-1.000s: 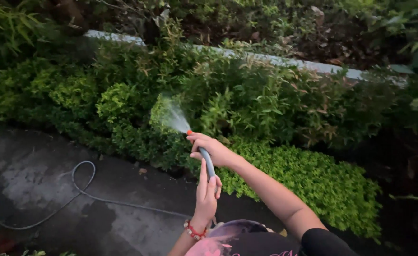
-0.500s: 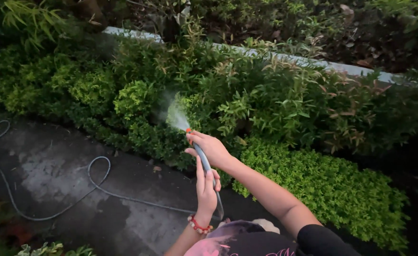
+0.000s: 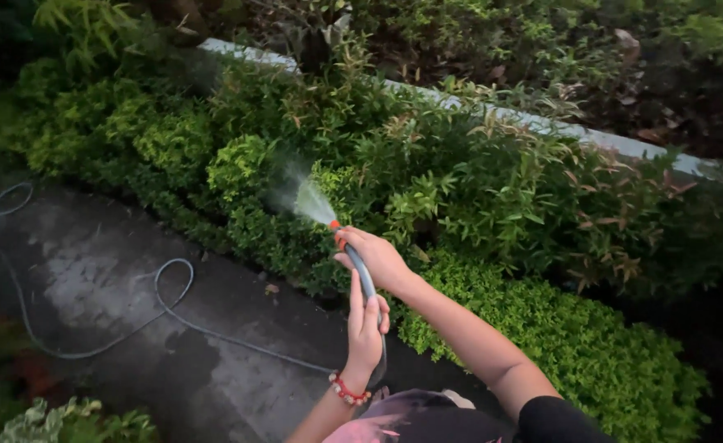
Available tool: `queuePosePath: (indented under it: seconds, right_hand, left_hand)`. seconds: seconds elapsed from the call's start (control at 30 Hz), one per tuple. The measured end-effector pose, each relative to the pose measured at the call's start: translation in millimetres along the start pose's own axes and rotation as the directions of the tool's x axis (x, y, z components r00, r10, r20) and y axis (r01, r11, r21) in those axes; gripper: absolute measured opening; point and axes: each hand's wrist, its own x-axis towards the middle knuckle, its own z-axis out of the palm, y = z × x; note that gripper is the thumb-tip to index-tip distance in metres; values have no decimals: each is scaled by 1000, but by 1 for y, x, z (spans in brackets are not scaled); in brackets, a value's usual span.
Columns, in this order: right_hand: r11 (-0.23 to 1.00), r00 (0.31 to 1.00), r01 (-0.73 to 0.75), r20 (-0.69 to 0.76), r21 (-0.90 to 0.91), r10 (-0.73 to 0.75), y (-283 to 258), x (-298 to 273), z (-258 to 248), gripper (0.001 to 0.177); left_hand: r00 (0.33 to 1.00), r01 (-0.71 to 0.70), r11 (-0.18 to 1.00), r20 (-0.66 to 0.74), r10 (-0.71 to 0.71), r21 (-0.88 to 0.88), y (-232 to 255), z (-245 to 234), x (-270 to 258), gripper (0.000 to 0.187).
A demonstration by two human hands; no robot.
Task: Watering various garden plants using a hose with a spray nozzle.
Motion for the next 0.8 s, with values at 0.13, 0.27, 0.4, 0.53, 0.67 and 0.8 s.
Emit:
queuePosePath:
  seconds: [0.13,0.27,0.4,0.53,0.67,0.8]
  right_hand:
    - [1000,999,23,25,9,-23,18,-8,-12,31]
    - [1000,998,5,63,21,-6,41,-14,-18,42]
    - [996,996,89,5,-9,-88,47,-20,-35,41]
    - [997,996,51,67,50,-54,47,-19,-54,44]
    - [994,990,-6,142,111,-10,44,-21,-70,46]
    - [992,986,99,124,81,-108,55,-19,-72,47]
  left_hand:
    - [1000,3,1000,-28,-3,2,-10,23,2,60]
    - [999,-2,1000,-48,2,-4,-15,46,4,60]
    - [996,-49,999,-78,50,8,-25,65,8,60]
    - [991,-50,998,-121,53,32,-30,83,15,60]
    - [989,-71,997,-132,71,7,-35,98,17,60]
    - [985,-71,997,-154,72,16,-23,114,17,61]
